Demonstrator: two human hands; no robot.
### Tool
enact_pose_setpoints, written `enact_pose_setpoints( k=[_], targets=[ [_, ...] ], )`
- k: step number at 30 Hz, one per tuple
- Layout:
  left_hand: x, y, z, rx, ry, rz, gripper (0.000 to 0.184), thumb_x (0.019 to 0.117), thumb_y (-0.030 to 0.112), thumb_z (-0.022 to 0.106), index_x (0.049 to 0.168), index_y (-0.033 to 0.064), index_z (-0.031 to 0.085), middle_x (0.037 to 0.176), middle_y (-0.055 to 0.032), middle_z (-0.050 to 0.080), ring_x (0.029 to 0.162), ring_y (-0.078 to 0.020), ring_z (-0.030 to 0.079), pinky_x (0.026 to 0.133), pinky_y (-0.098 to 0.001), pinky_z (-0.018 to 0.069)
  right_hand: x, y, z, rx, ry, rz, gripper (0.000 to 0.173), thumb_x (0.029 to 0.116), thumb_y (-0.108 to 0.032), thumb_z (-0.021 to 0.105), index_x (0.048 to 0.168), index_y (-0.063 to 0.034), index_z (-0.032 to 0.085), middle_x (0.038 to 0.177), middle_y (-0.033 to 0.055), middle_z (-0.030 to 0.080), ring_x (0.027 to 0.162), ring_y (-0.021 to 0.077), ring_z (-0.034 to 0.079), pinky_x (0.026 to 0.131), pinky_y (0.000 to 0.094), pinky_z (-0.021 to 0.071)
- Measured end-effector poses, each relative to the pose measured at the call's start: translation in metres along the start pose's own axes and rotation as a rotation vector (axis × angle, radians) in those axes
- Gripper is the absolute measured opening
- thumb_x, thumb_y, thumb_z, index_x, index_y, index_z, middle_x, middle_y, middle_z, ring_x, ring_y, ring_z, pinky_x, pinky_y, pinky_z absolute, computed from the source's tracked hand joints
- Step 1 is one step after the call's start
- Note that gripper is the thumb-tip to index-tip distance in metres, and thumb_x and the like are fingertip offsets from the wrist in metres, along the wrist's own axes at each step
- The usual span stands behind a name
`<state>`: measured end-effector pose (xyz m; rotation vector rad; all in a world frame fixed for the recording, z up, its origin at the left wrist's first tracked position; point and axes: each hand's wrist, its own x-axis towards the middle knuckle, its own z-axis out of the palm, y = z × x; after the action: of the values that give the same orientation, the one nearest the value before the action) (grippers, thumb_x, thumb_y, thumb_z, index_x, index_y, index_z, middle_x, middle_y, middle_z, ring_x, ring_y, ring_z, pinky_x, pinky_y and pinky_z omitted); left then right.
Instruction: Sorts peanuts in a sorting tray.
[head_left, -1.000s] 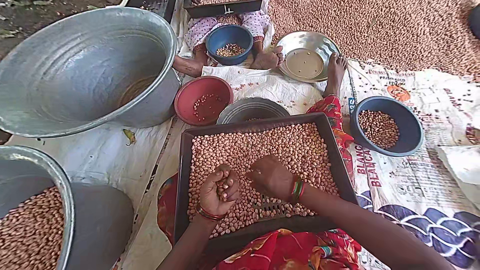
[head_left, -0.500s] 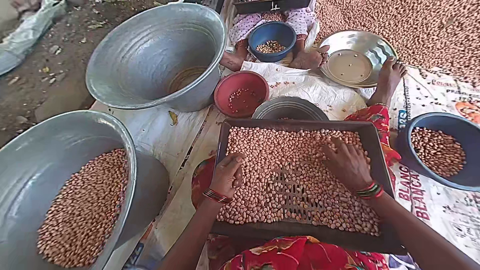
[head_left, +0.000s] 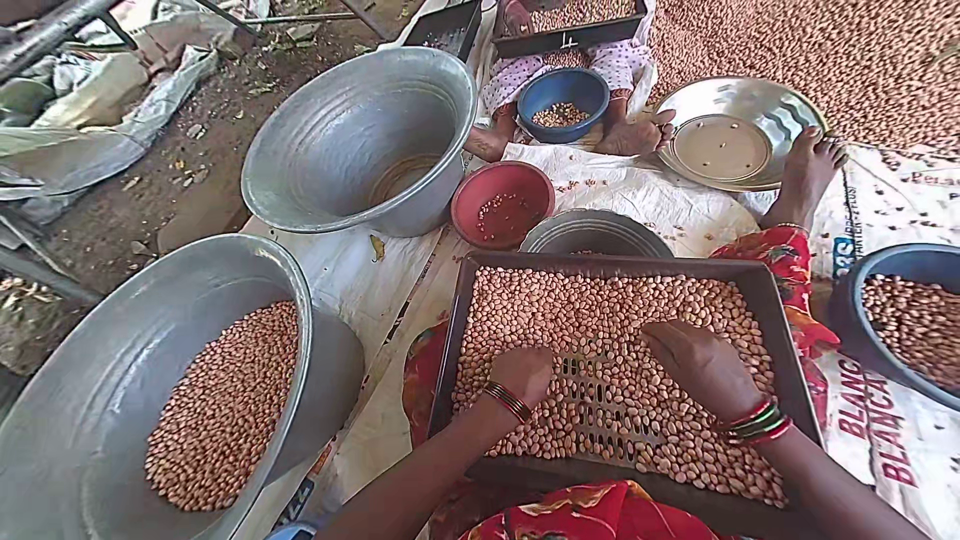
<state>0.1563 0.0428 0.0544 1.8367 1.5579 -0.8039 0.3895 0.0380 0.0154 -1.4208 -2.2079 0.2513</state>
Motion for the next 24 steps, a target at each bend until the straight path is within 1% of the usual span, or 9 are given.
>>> enact_pose_setpoints(
  k=[5, 8, 9, 11, 13, 15, 18, 21, 24],
  targets=[
    [0.005, -0.005, 0.003, -0.046, 0.036, 0.014, 0.039, 0.1123, 0.016, 0.029, 0.141, -0.0016, 0.049, 0.129, -0.0264, 0.064, 0.121, -0.0438, 0.064, 0.096, -0.0586, 0.0506, 0.020, -0.012, 0.024, 0.107, -0.066, -0.003, 0.022, 0.0972, -0.005, 0.056, 0.100, 0.0060, 0.075, 0.089, 0.0240, 0.074, 0.080, 0.0426, 0.075, 0.068, 0.0556, 0.0587],
    [0.002, -0.024, -0.002, -0.486, 0.152, 0.082, 0.037, 0.1107, 0.021, 0.040, 0.135, -0.0019, 0.058, 0.122, -0.0238, 0.067, 0.114, -0.0369, 0.066, 0.100, -0.0540, 0.0490, 0.038, -0.024, 0.048, 0.136, -0.040, -0.076, 0.021, 0.0962, -0.003, 0.057, 0.098, 0.0059, 0.076, 0.091, 0.0237, 0.075, 0.083, 0.0421, 0.075, 0.072, 0.0536, 0.0597],
    [0.000, -0.032, -0.001, -0.692, 0.233, 0.115, 0.033, 0.1090, 0.017, 0.045, 0.128, -0.0040, 0.061, 0.109, -0.0202, 0.068, 0.098, -0.0294, 0.066, 0.090, -0.0460, 0.0515, 0.045, -0.030, 0.054, 0.136, -0.046, -0.088, 0.021, 0.0971, -0.003, 0.057, 0.100, 0.0057, 0.076, 0.093, 0.0241, 0.075, 0.086, 0.0432, 0.075, 0.074, 0.0548, 0.0594],
    [-0.002, -0.044, 0.004, -1.161, 0.383, 0.158, 0.019, 0.1063, 0.008, 0.047, 0.112, -0.0041, 0.061, 0.072, -0.0002, 0.052, 0.057, -0.0057, 0.049, 0.056, -0.0211, 0.0426, 0.063, -0.040, 0.063, 0.134, -0.086, -0.067, 0.024, 0.0993, -0.006, 0.056, 0.108, 0.0054, 0.074, 0.106, 0.0260, 0.074, 0.100, 0.0465, 0.072, 0.084, 0.0594, 0.0561],
    [-0.005, -0.055, 0.006, -1.628, 0.445, 0.202, 0.016, 0.1060, 0.003, 0.041, 0.100, 0.0027, 0.055, 0.055, 0.0091, 0.045, 0.041, 0.0022, 0.041, 0.041, -0.0130, 0.0359, 0.084, -0.049, 0.068, 0.147, -0.222, -0.001, 0.033, 0.1022, -0.014, 0.056, 0.128, 0.0020, 0.069, 0.129, 0.0287, 0.066, 0.121, 0.0496, 0.062, 0.100, 0.0642, 0.0464],
    [-0.005, -0.066, 0.009, -1.946, 0.447, 0.268, 0.028, 0.1073, 0.005, 0.031, 0.092, 0.0108, 0.053, 0.049, 0.0109, 0.044, 0.037, 0.0030, 0.039, 0.037, -0.0120, 0.0340, 0.096, -0.055, 0.079, 0.150, -0.362, 0.000, 0.041, 0.1041, -0.024, 0.054, 0.139, -0.0037, 0.063, 0.141, 0.0298, 0.058, 0.133, 0.0505, 0.052, 0.108, 0.0669, 0.0374],
    [-0.006, -0.084, 0.022, -2.227, 0.384, 0.458, 0.038, 0.1042, 0.010, 0.022, 0.085, 0.0185, 0.054, 0.050, 0.0114, 0.048, 0.038, 0.0033, 0.043, 0.038, -0.0117, 0.0364, 0.069, -0.067, 0.101, 0.207, -0.323, -0.210, 0.033, 0.0987, -0.026, 0.062, 0.122, -0.0060, 0.074, 0.129, 0.0290, 0.065, 0.125, 0.0519, 0.058, 0.104, 0.0706, 0.0404],
    [-0.001, -0.101, 0.039, -2.287, 0.295, 0.792, 0.025, 0.0944, 0.020, 0.047, 0.080, 0.0232, 0.067, 0.057, 0.0086, 0.060, 0.042, 0.0010, 0.052, 0.041, -0.0140, 0.0404, 0.022, -0.053, 0.102, 0.172, -0.223, -0.447, 0.022, 0.0880, -0.022, 0.070, 0.105, -0.0121, 0.079, 0.120, 0.0208, 0.072, 0.115, 0.0471, 0.067, 0.091, 0.0688, 0.0507],
    [0.000, -0.107, 0.048, -2.246, 0.262, 0.881, 0.022, 0.0956, 0.033, 0.057, 0.086, 0.0210, 0.074, 0.064, 0.0055, 0.066, 0.045, -0.0002, 0.054, 0.041, -0.0142, 0.0417, 0.001, -0.012, 0.080, 0.025, -0.104, -0.433, 0.025, 0.0915, -0.030, 0.062, 0.099, -0.0139, 0.080, 0.113, 0.0214, 0.073, 0.107, 0.0477, 0.069, 0.085, 0.0698, 0.0508]
  ],
)
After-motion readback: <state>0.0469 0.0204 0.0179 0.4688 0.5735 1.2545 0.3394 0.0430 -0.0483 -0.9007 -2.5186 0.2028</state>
